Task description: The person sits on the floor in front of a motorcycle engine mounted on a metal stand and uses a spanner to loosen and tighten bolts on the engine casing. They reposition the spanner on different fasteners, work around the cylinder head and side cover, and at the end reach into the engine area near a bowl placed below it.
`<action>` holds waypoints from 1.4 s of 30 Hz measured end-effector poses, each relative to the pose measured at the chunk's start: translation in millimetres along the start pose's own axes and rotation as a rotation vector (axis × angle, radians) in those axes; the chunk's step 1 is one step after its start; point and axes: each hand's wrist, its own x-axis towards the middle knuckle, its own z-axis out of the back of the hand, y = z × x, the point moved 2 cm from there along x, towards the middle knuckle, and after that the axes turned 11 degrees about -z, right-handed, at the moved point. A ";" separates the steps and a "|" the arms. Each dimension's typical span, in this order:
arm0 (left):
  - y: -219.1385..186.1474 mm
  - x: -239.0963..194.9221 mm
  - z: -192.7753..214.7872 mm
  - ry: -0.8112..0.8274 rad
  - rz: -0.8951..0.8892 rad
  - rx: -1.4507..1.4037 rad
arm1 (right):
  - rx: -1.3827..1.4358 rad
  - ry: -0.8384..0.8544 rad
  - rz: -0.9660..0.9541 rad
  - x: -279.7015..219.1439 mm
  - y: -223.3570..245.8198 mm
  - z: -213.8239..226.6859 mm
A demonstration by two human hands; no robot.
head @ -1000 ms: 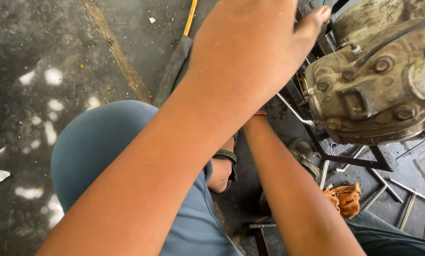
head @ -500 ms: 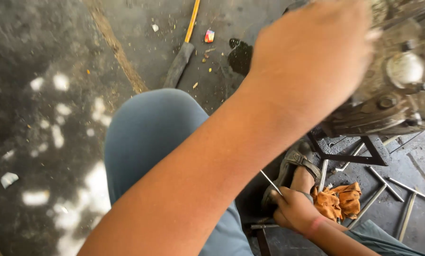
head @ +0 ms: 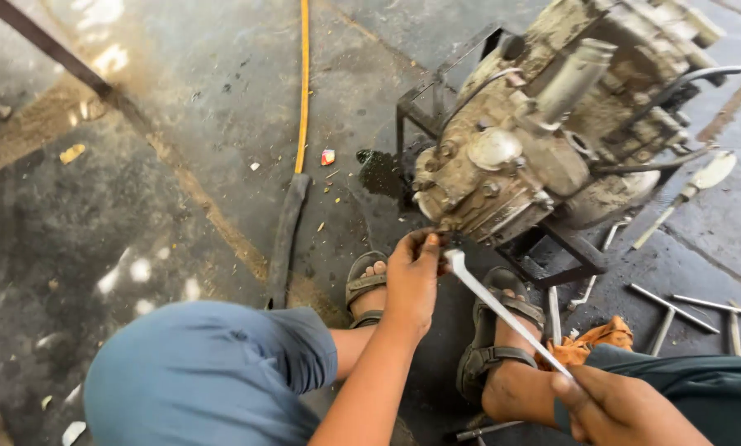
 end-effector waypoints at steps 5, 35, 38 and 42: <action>28.6 12.0 -8.4 -0.063 -0.221 0.052 | 0.155 -0.294 0.261 -13.3 -17.2 -19.5; 22.1 -21.6 -4.3 -0.076 0.056 -0.211 | 0.571 -0.195 0.268 -26.6 69.9 -32.4; 33.4 -25.6 1.7 -0.089 -0.021 -0.183 | 0.535 -0.250 0.269 -8.0 69.7 -39.1; 47.1 1.7 7.5 -0.138 -0.290 -0.156 | 0.459 -0.369 0.345 38.3 62.0 -47.1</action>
